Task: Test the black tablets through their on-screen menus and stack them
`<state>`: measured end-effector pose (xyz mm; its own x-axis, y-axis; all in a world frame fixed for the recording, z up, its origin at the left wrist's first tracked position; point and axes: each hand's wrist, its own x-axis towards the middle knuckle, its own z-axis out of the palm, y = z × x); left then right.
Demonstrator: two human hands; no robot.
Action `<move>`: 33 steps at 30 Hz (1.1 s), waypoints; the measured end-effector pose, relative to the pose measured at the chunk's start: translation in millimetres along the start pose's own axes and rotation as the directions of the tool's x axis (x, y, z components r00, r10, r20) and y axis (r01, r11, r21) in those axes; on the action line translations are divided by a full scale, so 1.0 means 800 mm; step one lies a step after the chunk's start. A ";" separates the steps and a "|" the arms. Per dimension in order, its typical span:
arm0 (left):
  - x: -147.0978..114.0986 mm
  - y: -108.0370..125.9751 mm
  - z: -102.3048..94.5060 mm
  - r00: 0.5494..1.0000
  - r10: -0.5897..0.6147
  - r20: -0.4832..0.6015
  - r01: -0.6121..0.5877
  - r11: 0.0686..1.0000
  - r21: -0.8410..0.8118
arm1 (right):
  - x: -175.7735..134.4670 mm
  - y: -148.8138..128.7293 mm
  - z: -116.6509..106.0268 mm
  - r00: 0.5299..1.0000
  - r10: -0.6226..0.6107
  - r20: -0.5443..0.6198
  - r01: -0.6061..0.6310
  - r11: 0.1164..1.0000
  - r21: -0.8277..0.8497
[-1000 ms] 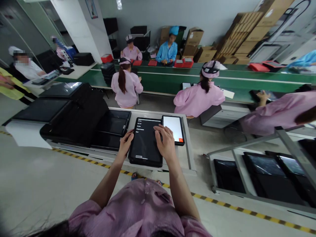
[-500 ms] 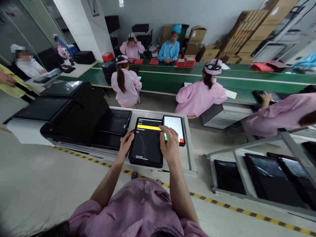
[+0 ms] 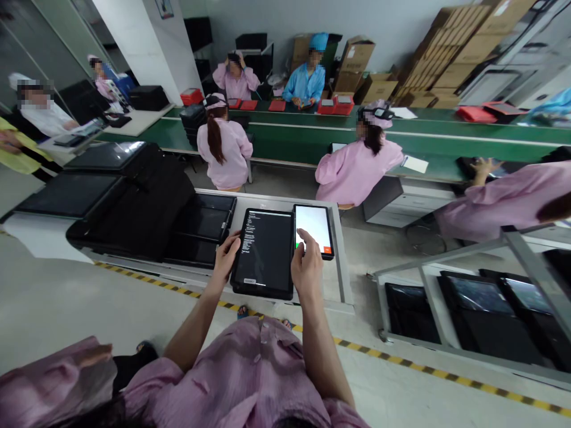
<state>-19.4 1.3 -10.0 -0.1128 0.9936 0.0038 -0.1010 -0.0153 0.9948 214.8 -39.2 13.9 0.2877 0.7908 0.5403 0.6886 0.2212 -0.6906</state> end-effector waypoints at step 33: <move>0.001 0.000 -0.001 1.000 0.003 0.014 -0.003 1.000 -0.012 | 0.061 -0.017 -0.003 0.934 -0.233 0.270 0.239 0.971 0.012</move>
<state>-20.4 2.0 -10.5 -0.0989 0.9951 0.0081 -0.1129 -0.0193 0.9934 221.3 -4.9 51.2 -0.0717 0.8414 0.5357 0.7292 0.4107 -0.5474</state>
